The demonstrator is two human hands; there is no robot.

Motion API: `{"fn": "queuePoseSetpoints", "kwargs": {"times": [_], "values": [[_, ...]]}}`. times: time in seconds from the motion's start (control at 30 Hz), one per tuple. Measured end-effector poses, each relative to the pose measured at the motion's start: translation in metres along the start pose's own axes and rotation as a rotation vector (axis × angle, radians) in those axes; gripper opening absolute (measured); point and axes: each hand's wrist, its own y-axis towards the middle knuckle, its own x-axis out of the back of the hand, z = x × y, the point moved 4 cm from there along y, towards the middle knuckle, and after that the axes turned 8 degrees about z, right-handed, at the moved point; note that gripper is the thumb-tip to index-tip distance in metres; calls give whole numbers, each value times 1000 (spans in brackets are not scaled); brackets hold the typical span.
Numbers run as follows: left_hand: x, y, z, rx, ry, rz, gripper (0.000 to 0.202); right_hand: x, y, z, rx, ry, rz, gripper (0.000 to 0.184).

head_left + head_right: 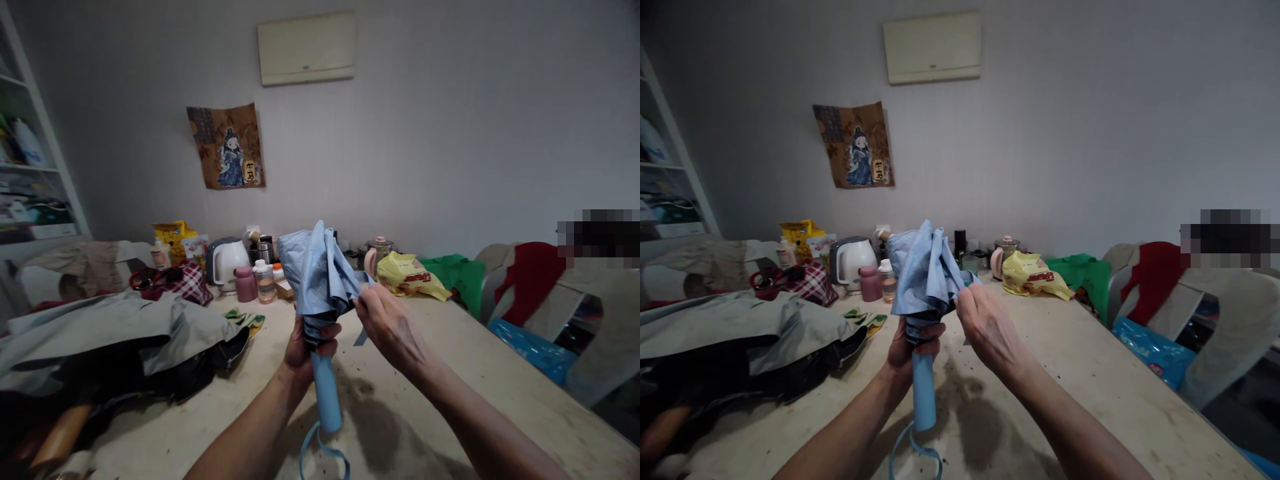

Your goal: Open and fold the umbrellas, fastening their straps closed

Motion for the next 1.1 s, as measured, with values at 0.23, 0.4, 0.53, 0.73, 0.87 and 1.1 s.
{"fn": "queuePoseSetpoints", "kwargs": {"times": [0.23, 0.4, 0.53, 0.73, 0.87, 1.1], "values": [[1, -1, -3, -21, -15, -26, 41, 19, 7, 6, 84, -47, 7, 22], [1, -4, -3, 38, -47, 20, 36, 34, 9, -24, -153, 425, -235, 16], [-2, -9, 6, 207, 18, 149, 39, 2, -2, -71, -670, 877, -282, 36], [3, -9, 34, 350, 224, 139, 49, -42, 0, -60, -617, 1563, 224, 93], [11, -8, 47, 408, 524, 39, 51, -32, 5, -63, -613, 1409, 68, 109], [2, -4, 41, 122, 1006, -155, 37, -11, 7, -46, -668, 1333, -143, 122]]}}
